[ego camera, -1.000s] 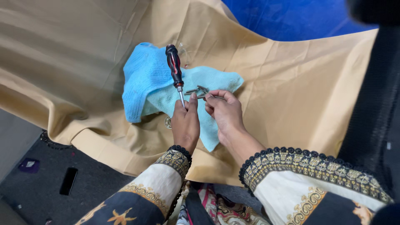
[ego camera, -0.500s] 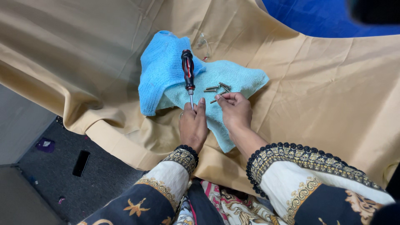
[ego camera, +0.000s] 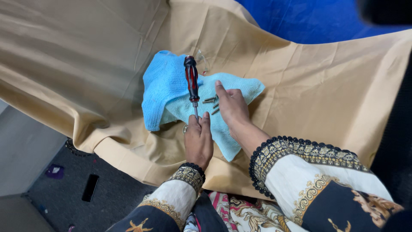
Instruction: The person uses a screwdriver to tighten screws into the underside of a black upholstered chair seat. They place screws into pre-drilled holes and turn the screwdriver to secure them, working methodically across the seat surface.
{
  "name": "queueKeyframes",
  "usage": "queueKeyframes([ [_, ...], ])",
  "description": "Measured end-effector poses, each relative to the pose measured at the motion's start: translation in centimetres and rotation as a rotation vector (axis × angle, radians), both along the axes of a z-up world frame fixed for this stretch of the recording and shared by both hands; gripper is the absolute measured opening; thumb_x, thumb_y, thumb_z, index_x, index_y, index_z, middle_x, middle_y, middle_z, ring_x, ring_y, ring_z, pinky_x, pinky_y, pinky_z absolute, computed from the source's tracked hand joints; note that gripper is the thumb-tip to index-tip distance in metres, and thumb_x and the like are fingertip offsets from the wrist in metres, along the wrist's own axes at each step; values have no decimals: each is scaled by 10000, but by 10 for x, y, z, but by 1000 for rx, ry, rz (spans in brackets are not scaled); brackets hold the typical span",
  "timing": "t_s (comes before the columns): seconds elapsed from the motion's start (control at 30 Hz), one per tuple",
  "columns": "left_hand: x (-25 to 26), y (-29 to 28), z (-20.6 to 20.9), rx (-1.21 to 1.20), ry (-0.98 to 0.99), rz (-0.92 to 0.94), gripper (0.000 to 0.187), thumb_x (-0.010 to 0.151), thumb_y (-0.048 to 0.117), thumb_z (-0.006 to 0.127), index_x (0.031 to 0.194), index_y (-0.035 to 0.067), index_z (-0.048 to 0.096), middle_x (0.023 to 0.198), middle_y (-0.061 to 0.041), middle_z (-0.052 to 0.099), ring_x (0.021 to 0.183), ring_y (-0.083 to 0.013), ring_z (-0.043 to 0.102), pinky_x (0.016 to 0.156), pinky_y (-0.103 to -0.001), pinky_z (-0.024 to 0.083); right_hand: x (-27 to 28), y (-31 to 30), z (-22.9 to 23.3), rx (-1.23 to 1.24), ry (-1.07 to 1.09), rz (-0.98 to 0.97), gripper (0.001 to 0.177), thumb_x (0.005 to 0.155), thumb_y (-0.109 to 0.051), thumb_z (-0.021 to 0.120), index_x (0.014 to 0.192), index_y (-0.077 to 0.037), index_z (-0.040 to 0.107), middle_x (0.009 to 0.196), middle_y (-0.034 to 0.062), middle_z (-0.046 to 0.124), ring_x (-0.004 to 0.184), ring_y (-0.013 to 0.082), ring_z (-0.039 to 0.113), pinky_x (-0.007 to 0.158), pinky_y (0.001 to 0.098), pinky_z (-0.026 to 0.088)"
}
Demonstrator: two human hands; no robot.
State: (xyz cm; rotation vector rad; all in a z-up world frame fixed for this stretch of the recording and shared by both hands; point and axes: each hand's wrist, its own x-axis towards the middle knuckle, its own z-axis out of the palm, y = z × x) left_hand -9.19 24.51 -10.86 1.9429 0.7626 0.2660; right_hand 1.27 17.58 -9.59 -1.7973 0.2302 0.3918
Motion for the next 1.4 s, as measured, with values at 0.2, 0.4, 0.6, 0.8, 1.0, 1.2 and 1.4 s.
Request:
queueKeyframes([
  [0.2,11,-38,35,129,-279,-272,230,1017,283,479,1066,60,450,806,-230,654,766,-453,641,660,-522,452,5,-20,61,337,-27,83,331,899,-361,672,998,-48,626,861,28,644,773,142,596,694,330,501],
  [0.4,36,-104,74,159,-399,-472,223,1042,245,516,1043,26,471,853,-260,650,803,-449,629,680,-495,471,19,-98,108,476,-192,-179,274,926,-346,669,918,-77,611,783,12,590,699,117,543,649,305,472],
  [0.6,52,-185,130,30,-567,-596,216,1032,259,564,1121,65,594,875,-142,690,749,-266,661,704,-389,531,28,-197,151,635,-375,-466,254,945,-336,646,909,-92,585,743,19,596,619,116,547,584,289,463],
  [0.8,53,-266,159,404,-499,-800,541,862,354,650,1290,44,535,1218,-158,614,1132,-316,556,941,-455,432,10,-324,153,604,-460,-731,256,969,-385,579,936,-131,564,739,6,612,608,99,568,535,260,451],
  [1.0,41,-332,156,917,-448,-1067,788,964,622,412,1496,40,389,1585,-252,285,1504,-380,183,1179,-621,86,-31,-429,133,458,-633,-918,293,999,-422,583,968,-134,543,767,-1,611,628,84,556,544,249,444],
  [1.2,32,-394,159,934,-334,-1246,855,941,679,330,1543,74,287,1619,-237,169,1511,-385,85,1132,-701,4,-75,-507,126,212,-686,-1122,301,1017,-435,576,973,-137,557,787,-43,560,656,50,509,557,243,425],
  [1.4,25,-449,163,957,-316,-1374,871,939,698,318,1561,92,256,1636,-227,136,1522,-399,52,1136,-710,-12,-105,-562,117,273,-714,-1203,318,1028,-439,596,964,-133,538,790,-31,555,632,51,488,553,247,418],
])
